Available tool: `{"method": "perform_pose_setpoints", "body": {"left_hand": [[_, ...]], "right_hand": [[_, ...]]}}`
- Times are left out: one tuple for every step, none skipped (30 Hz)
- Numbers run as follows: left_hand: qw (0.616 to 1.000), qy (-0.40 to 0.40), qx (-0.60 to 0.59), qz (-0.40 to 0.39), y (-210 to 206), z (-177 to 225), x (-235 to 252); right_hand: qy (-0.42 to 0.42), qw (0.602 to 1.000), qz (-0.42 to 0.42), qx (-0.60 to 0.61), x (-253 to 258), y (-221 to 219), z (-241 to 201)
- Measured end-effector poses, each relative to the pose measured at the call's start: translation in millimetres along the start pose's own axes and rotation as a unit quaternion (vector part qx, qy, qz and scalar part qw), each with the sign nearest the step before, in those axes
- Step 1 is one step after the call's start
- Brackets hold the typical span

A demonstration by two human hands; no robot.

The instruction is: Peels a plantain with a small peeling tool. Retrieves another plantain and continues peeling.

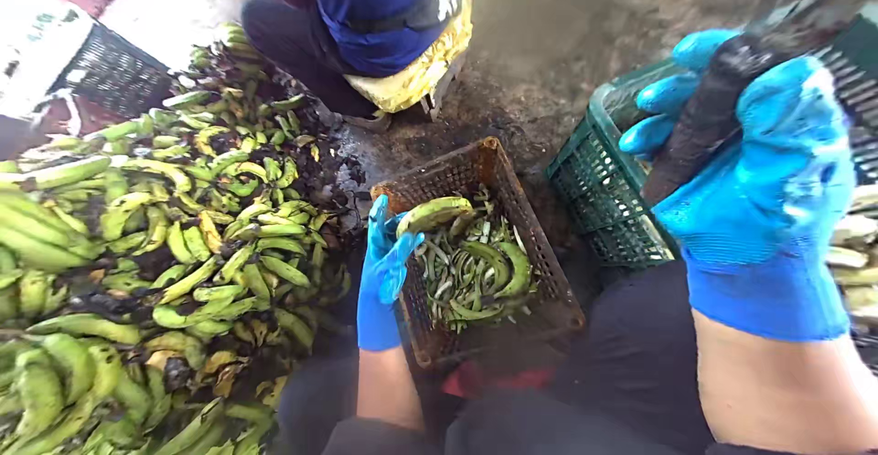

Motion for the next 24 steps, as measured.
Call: {"method": "perform_pose_setpoints", "body": {"left_hand": [[0.998, 0.004, 0.054, -0.043, -2, 11, -5], [0.992, 0.022, 0.100, -0.069, -8, 18, -7], [0.987, 0.044, 0.134, -0.077, -17, 18, -6], [0.983, 0.057, 0.152, -0.081, -26, 14, -3], [0.985, 0.052, 0.138, -0.091, -33, 8, 0], [0.991, 0.029, 0.094, -0.093, -39, 2, 1], [0.996, -0.001, 0.033, -0.088, -42, 2, 1], [0.996, -0.024, -0.024, -0.080, -44, 5, -1], [0.996, -0.035, -0.061, -0.062, -45, 11, -4], [0.996, -0.039, -0.076, -0.024, -46, 19, -7], [0.996, -0.047, -0.072, 0.022, -48, 26, -10], [0.995, -0.065, -0.058, 0.054, -49, 32, -12], [0.993, -0.092, -0.033, 0.071, -50, 38, -15], [0.989, -0.122, -0.006, 0.082, -52, 44, -17], [0.984, -0.149, 0.015, 0.095, -54, 47, -21], [0.979, -0.170, 0.038, 0.109, -56, 49, -26], [0.973, -0.185, 0.065, 0.122, -57, 48, -32], [0.968, -0.197, 0.083, 0.131, -57, 45, -38], [0.964, -0.205, 0.098, 0.139, -57, 41, -43], [0.961, -0.214, 0.102, 0.139, -56, 37, -47], [0.960, -0.225, 0.100, 0.131, -55, 34, -50], [0.959, -0.231, 0.102, 0.129, -55, 33, -54], [0.958, -0.233, 0.099, 0.132, -55, 35, -58], [0.958, -0.234, 0.090, 0.140, -56, 38, -63]], "right_hand": [[0.000, 1.000, -0.008, 0.003, 0, -4, 0], [-0.004, 1.000, -0.007, 0.007, -1, -8, 2], [-0.011, 1.000, -0.006, 0.014, -3, -11, 6], [-0.020, 1.000, -0.010, 0.017, -6, -14, 11], [-0.031, 0.999, -0.017, 0.018, -9, -16, 15], [-0.042, 0.999, -0.022, 0.013, -13, -19, 19], [-0.054, 0.998, -0.020, 0.007, -19, -21, 23], [-0.072, 0.997, -0.013, -0.007, -27, -24, 27], [-0.088, 0.996, -0.007, -0.030, -40, -28, 34], [-0.104, 0.994, -0.004, -0.046, -56, -32, 47], [-0.134, 0.989, -0.003, -0.061, -76, -36, 63], [-0.180, 0.981, -0.013, -0.071, -98, -40, 82], [-0.248, 0.966, -0.027, -0.070, -121, -48, 97], [-0.322, 0.943, -0.033, -0.071, -138, -58, 107], [-0.371, 0.924, -0.046, -0.077, -150, -68, 109], [-0.363, 0.925, -0.074, -0.086, -155, -78, 103], [-0.294, 0.946, -0.104, -0.086, -154, -89, 90], [-0.187, 0.972, -0.124, -0.066, -148, -100, 73], [-0.083, 0.986, -0.140, -0.041, -139, -110, 52], [0.002, 0.988, -0.152, -0.030, -131, -117, 33], [0.054, 0.984, -0.163, -0.041, -124, -121, 21], [0.065, 0.980, -0.174, -0.074, -123, -120, 22], [0.024, 0.974, -0.188, -0.123, -127, -114, 37], [-0.080, 0.959, -0.214, -0.169, -136, -106, 61]]}}
Point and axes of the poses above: each hand's wrist, its own x-axis towards the middle knuckle, its own y-axis out of the back of the hand, z = x × y, the point moved 2 cm from there along x, towards the middle knuckle, and after that the axes turned 5 degrees about -z, right-handed, at the moved point
